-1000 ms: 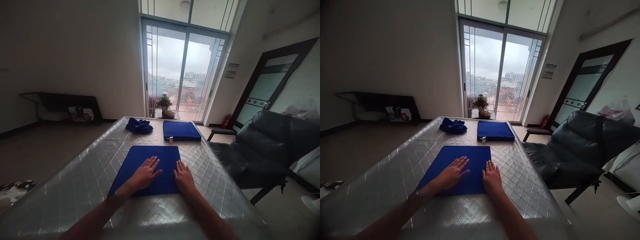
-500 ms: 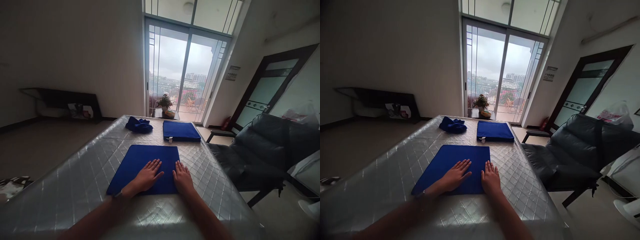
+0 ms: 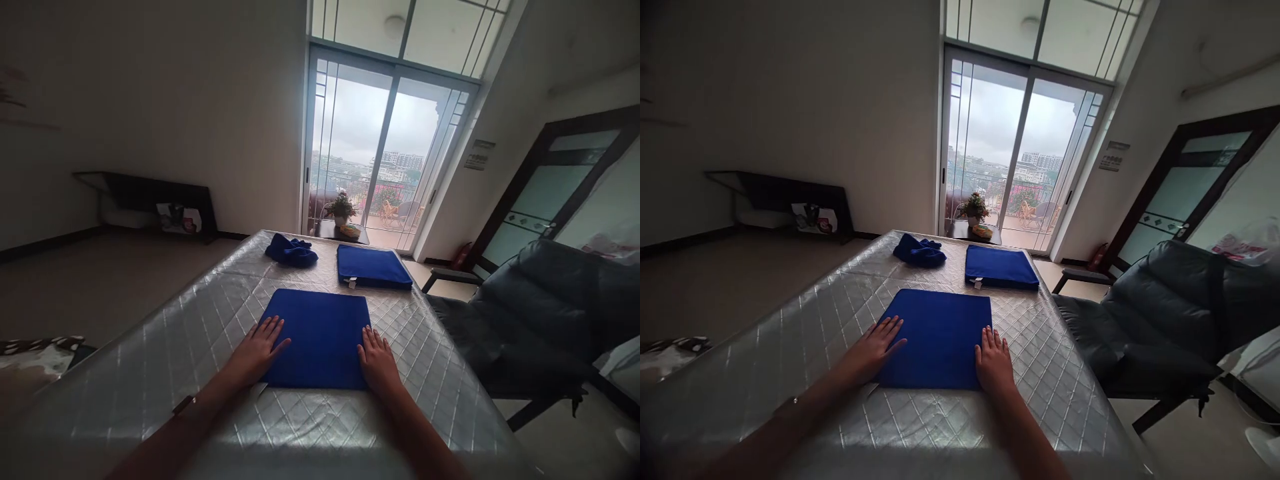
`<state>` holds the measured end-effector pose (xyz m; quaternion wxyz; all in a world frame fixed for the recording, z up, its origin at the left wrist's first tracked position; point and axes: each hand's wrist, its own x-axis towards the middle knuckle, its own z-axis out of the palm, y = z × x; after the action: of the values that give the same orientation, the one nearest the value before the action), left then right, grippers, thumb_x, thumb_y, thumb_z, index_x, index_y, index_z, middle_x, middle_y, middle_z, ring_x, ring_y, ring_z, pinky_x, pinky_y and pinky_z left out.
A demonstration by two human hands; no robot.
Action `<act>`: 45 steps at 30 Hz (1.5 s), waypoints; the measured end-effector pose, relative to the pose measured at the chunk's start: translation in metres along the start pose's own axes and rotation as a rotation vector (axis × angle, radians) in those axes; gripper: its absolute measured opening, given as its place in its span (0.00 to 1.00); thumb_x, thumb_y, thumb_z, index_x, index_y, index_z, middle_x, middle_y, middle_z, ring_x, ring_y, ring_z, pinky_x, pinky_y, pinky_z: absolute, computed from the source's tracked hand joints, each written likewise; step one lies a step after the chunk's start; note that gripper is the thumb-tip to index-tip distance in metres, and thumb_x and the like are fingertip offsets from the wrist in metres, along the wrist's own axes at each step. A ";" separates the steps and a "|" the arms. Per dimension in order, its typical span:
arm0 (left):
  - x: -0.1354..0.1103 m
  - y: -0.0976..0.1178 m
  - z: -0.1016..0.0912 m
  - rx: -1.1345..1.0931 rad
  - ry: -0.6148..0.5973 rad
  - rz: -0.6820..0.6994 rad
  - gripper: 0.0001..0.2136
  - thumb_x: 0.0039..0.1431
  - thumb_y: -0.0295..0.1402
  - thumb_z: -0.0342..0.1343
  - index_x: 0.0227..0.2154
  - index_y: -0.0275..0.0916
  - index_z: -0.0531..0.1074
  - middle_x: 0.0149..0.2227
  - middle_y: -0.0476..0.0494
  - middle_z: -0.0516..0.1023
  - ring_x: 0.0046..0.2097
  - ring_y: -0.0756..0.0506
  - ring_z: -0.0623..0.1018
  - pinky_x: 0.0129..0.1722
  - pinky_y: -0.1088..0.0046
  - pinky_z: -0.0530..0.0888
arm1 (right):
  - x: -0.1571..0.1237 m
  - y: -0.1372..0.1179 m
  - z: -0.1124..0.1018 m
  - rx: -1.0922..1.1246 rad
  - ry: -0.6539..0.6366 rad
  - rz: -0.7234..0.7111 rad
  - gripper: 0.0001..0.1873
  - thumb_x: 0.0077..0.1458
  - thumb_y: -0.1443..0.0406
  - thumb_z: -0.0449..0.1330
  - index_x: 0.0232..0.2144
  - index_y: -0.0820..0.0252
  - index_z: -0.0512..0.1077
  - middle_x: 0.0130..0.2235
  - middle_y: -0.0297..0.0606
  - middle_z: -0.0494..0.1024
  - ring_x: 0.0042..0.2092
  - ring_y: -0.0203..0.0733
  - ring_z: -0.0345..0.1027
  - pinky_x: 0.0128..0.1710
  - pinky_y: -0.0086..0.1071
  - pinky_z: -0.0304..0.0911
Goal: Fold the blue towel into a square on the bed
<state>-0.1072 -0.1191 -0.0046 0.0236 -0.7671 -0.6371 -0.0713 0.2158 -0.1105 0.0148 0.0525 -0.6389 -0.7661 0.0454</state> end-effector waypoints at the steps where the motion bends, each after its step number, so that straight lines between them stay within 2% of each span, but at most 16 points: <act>1: 0.000 0.001 0.000 -0.005 0.004 -0.003 0.29 0.68 0.49 0.37 0.66 0.37 0.54 0.68 0.38 0.53 0.69 0.41 0.52 0.66 0.56 0.52 | -0.002 -0.001 -0.002 -0.016 0.000 -0.003 0.31 0.66 0.59 0.37 0.67 0.64 0.49 0.70 0.36 0.46 0.70 0.42 0.34 0.67 0.42 0.32; 6: 0.000 0.001 0.000 -0.005 0.027 0.006 0.29 0.68 0.49 0.37 0.66 0.39 0.55 0.68 0.39 0.53 0.69 0.41 0.53 0.66 0.56 0.52 | -0.026 -0.008 -0.009 -0.063 -0.020 -0.010 0.31 0.66 0.59 0.38 0.67 0.66 0.49 0.70 0.37 0.44 0.70 0.43 0.32 0.68 0.43 0.29; 11: 0.000 -0.002 0.006 0.002 0.037 0.006 0.30 0.68 0.50 0.36 0.66 0.37 0.54 0.69 0.39 0.53 0.69 0.41 0.52 0.66 0.56 0.52 | -0.050 -0.014 -0.007 0.011 -0.080 0.041 0.33 0.67 0.56 0.36 0.68 0.67 0.45 0.70 0.38 0.42 0.70 0.42 0.32 0.68 0.42 0.33; 15: -0.002 -0.001 0.005 0.021 0.057 0.032 0.29 0.69 0.48 0.37 0.65 0.36 0.55 0.68 0.38 0.54 0.69 0.41 0.53 0.66 0.56 0.52 | -0.053 -0.012 -0.003 0.042 -0.074 0.056 0.33 0.67 0.54 0.36 0.68 0.67 0.43 0.70 0.37 0.40 0.70 0.43 0.31 0.68 0.42 0.33; 18: -0.002 0.002 -0.002 0.043 0.073 0.016 0.30 0.68 0.49 0.38 0.65 0.34 0.57 0.68 0.37 0.55 0.69 0.41 0.54 0.67 0.56 0.52 | -0.051 -0.011 -0.001 0.053 -0.062 0.046 0.33 0.67 0.55 0.37 0.68 0.67 0.44 0.70 0.38 0.41 0.70 0.43 0.32 0.68 0.42 0.32; 23: 0.002 0.012 -0.017 0.035 0.225 0.089 0.26 0.68 0.47 0.41 0.64 0.38 0.60 0.67 0.39 0.57 0.68 0.42 0.55 0.67 0.57 0.53 | -0.051 -0.012 -0.004 0.056 -0.060 0.046 0.33 0.67 0.56 0.37 0.68 0.67 0.45 0.70 0.38 0.41 0.70 0.43 0.32 0.68 0.43 0.33; 25: 0.005 0.025 -0.018 0.004 0.243 0.168 0.25 0.68 0.45 0.42 0.63 0.39 0.61 0.67 0.40 0.58 0.68 0.42 0.56 0.67 0.59 0.55 | -0.051 -0.014 -0.006 0.056 -0.063 0.045 0.33 0.67 0.56 0.38 0.68 0.67 0.45 0.70 0.39 0.42 0.70 0.44 0.33 0.68 0.43 0.34; 28: 0.010 0.059 -0.017 -0.078 0.215 0.324 0.25 0.68 0.46 0.42 0.64 0.44 0.59 0.67 0.44 0.58 0.68 0.43 0.58 0.66 0.59 0.59 | -0.051 -0.015 -0.007 0.054 -0.071 0.044 0.32 0.67 0.56 0.39 0.68 0.67 0.46 0.69 0.40 0.43 0.70 0.44 0.34 0.68 0.43 0.35; 33: 0.018 0.135 -0.012 -0.223 0.121 0.574 0.30 0.66 0.51 0.40 0.68 0.51 0.47 0.67 0.46 0.55 0.68 0.45 0.55 0.67 0.59 0.60 | -0.050 -0.009 0.000 0.022 -0.058 0.018 0.31 0.67 0.58 0.40 0.68 0.65 0.47 0.70 0.41 0.43 0.70 0.45 0.34 0.68 0.44 0.35; 35: 0.021 0.155 -0.007 -0.263 0.083 0.628 0.31 0.66 0.52 0.38 0.68 0.51 0.40 0.67 0.47 0.53 0.68 0.46 0.53 0.67 0.60 0.60 | -0.050 -0.005 0.004 0.000 -0.065 -0.035 0.30 0.66 0.60 0.40 0.68 0.61 0.49 0.70 0.40 0.43 0.70 0.47 0.33 0.68 0.45 0.34; 37: 0.022 0.163 -0.001 -0.290 0.066 0.643 0.31 0.67 0.51 0.37 0.68 0.51 0.34 0.68 0.49 0.51 0.68 0.48 0.51 0.67 0.61 0.60 | -0.050 -0.004 0.005 -0.012 -0.071 -0.077 0.29 0.66 0.61 0.40 0.67 0.57 0.50 0.70 0.38 0.43 0.70 0.47 0.32 0.68 0.46 0.33; 39: 0.021 0.159 0.005 -0.300 0.073 0.627 0.32 0.67 0.51 0.37 0.67 0.52 0.32 0.68 0.51 0.49 0.68 0.48 0.51 0.67 0.62 0.60 | -0.050 -0.004 0.004 -0.007 -0.072 -0.053 0.29 0.67 0.60 0.39 0.68 0.59 0.50 0.70 0.38 0.43 0.70 0.46 0.32 0.68 0.45 0.34; 41: 0.019 0.145 0.009 -0.295 0.078 0.599 0.32 0.66 0.52 0.39 0.67 0.54 0.34 0.68 0.52 0.49 0.68 0.47 0.52 0.66 0.62 0.61 | -0.050 -0.007 0.001 0.008 -0.072 -0.002 0.31 0.67 0.58 0.38 0.68 0.63 0.48 0.70 0.39 0.44 0.70 0.45 0.33 0.68 0.44 0.35; 45: 0.006 0.098 0.007 -0.255 0.026 0.476 0.30 0.66 0.52 0.40 0.67 0.54 0.40 0.68 0.52 0.48 0.68 0.44 0.53 0.67 0.61 0.58 | -0.049 -0.011 -0.003 0.044 -0.070 0.043 0.33 0.66 0.56 0.39 0.68 0.66 0.46 0.69 0.39 0.44 0.70 0.44 0.35 0.68 0.43 0.34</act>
<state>-0.0099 -0.1304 -0.0051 -0.0489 -0.8912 -0.4242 -0.1532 0.2147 -0.1607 0.0183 0.0390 -0.6520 -0.7523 0.0858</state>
